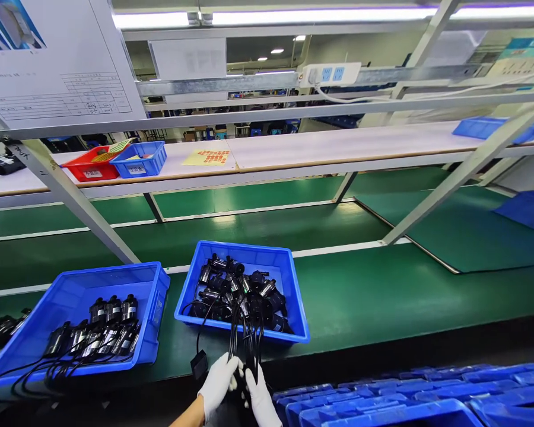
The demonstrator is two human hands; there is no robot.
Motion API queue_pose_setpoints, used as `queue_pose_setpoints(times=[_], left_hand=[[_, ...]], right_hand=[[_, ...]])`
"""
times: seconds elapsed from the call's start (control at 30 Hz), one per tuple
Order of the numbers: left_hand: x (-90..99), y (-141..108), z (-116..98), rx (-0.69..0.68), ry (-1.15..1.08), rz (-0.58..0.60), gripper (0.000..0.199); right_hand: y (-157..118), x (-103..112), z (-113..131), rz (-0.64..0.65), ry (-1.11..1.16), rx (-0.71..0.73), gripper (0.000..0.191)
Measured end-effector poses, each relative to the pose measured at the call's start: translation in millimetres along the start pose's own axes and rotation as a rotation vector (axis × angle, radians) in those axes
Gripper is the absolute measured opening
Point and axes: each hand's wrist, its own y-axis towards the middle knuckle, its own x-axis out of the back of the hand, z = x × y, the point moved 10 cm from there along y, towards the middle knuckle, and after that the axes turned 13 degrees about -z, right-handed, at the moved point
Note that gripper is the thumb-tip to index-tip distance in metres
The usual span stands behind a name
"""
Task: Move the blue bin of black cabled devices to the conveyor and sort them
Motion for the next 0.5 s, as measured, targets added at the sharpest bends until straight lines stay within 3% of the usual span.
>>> queue_pose_setpoints(times=[0.07, 0.13, 0.23, 0.3, 0.4, 0.43, 0.5], left_hand=[[0.5, -18.4, -9.2, -0.081, 0.114, 0.043, 0.029], [2.3, -33.5, -19.6, -0.153, 0.244, 0.095, 0.037], [27.6, -32.9, -39.6, -0.224, 0.404, 0.115, 0.039], [68.7, -10.4, -57.3, -0.262, 0.465, 0.011, 0.039], [136.5, 40.8, -77.7, -0.296, 0.523, -0.173, 0.056], [148.6, 57.7, -79.4, -0.297, 0.537, -0.163, 0.056], [155.3, 83.9, -79.0, -0.306, 0.546, -0.055, 0.045]], right_hand=[[1.3, -4.6, 3.4, 0.063, 0.021, 0.012, 0.106], [1.7, -12.8, 7.1, 0.138, 0.038, 0.017, 0.107], [-0.9, -33.6, 12.1, 0.289, 0.01, 0.023, 0.099], [-3.3, -47.2, 12.6, 0.372, -0.05, 0.011, 0.092], [-3.2, -56.7, 12.5, 0.409, -0.113, -0.022, 0.083], [-2.7, -57.2, 13.3, 0.41, -0.123, -0.031, 0.079], [-2.1, -55.1, 15.5, 0.418, -0.151, -0.042, 0.068]])
